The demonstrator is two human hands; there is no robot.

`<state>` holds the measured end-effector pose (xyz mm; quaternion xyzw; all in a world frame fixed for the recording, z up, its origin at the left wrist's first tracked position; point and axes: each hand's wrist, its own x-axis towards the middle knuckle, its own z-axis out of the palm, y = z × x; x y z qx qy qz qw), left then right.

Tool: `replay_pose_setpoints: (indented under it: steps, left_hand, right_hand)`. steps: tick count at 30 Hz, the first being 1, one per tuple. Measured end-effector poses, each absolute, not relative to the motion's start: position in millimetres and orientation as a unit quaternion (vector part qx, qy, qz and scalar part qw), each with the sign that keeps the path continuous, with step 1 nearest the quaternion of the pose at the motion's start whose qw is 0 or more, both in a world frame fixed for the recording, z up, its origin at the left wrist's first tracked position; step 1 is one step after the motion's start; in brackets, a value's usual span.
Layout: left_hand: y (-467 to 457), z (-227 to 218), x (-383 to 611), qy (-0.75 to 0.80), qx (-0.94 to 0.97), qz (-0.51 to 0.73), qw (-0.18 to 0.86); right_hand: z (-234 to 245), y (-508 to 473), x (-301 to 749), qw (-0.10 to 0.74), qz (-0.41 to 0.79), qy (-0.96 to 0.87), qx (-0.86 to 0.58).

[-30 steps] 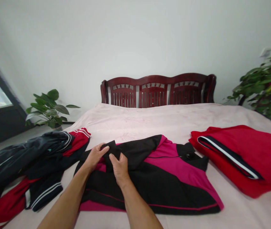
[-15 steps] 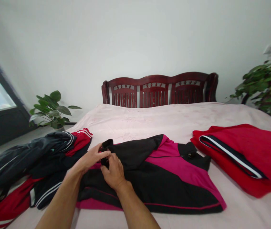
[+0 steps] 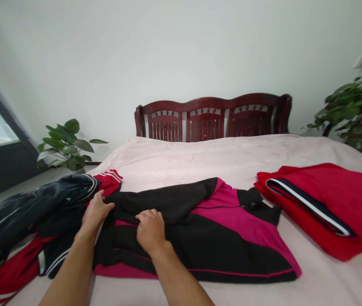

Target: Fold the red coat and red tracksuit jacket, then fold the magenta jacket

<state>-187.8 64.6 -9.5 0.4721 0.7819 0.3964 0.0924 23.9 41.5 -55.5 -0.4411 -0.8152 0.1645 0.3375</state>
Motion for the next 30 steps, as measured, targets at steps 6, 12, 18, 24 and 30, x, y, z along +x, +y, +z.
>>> replay_pose_setpoints:
  steps: [6, 12, 18, 24, 30]
  left_hand:
    - [64, -5, -161, 0.725, 0.572, 0.372, -0.093]
    - [75, -42, -151, 0.757, 0.62, 0.203, -0.034]
    - [83, -62, -160, 0.74, 0.576, 0.327, 0.121]
    - [77, -54, -191, 0.712, 0.511, 0.431, 0.214]
    - [43, -56, -223, 0.733, 0.395, 0.483, 0.271]
  right_hand:
    - [-53, 40, 25, 0.347, 0.149, -0.791, -0.482]
    - [-56, 43, 26, 0.348, 0.111, -0.766, -0.53]
    - [-67, 49, 27, 0.275, 0.107, -0.775, -0.559]
    - [-65, 48, 31, 0.256, 0.106, -0.784, -0.555]
    - [-66, 51, 31, 0.262, 0.106, -0.782, -0.556]
